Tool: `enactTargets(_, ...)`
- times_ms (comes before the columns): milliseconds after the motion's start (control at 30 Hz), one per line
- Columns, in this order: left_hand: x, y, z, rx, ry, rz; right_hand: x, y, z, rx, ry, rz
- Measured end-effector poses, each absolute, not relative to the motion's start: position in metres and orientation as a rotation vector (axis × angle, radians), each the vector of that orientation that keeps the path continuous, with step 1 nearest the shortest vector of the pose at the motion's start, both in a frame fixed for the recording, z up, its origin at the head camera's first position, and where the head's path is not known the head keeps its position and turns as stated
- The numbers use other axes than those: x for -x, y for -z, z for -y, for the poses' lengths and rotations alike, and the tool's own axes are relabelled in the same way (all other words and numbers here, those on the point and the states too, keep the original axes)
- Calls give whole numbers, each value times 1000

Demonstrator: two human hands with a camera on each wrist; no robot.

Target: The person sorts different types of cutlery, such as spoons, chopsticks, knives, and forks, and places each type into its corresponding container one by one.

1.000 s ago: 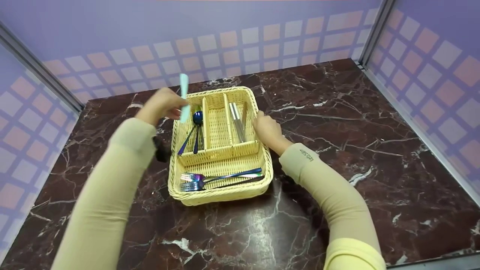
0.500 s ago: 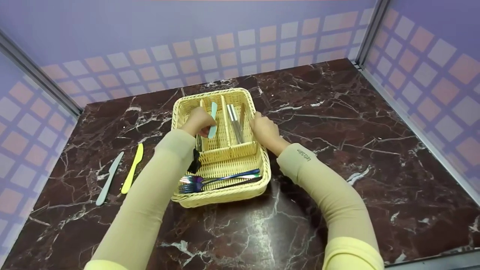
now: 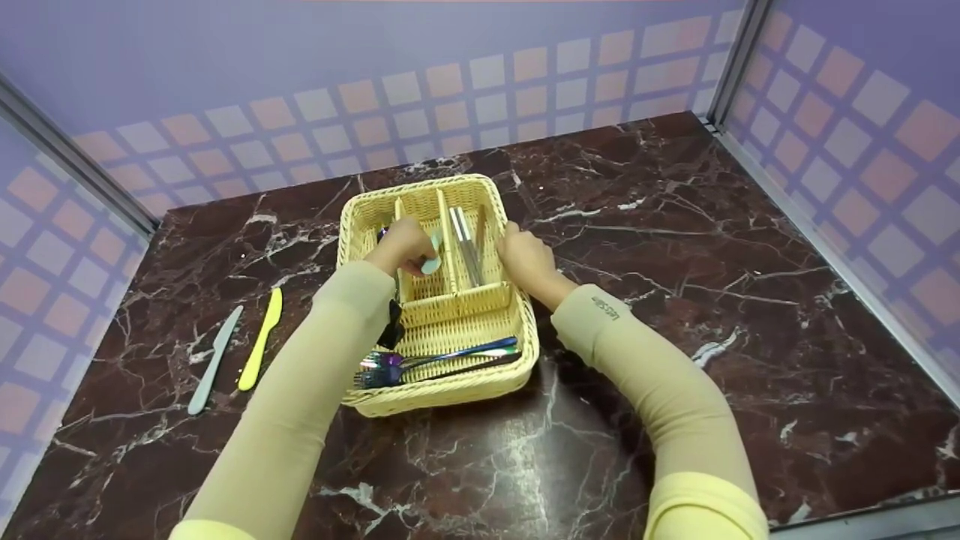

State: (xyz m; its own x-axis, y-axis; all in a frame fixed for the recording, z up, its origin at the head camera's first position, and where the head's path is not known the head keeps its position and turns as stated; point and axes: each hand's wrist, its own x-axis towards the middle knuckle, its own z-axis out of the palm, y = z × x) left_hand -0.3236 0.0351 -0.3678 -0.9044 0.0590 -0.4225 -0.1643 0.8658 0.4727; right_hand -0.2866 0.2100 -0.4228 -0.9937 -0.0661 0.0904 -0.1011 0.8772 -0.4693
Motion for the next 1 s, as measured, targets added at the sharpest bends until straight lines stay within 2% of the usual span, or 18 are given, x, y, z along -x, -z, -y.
enactTargets(200,322,363,-30,55,-698,-2519,287,424,-209,-139,-751,2975)
enactTargets(433,323,344,-1,157,-1005,-2415,288,427,-209,-128,-748,2980)
enactTargets(667,327,327,94,266,-1053,-2535,287,425,-211,-125,-749,2978)
enactTargets(867,300,357,184,266,-574,-2724,285,425,-217,-111,-738,2970)
enactTargets(1000,281,377,219,262,-372,-2572,284,423,-219,-115,-738,2967)
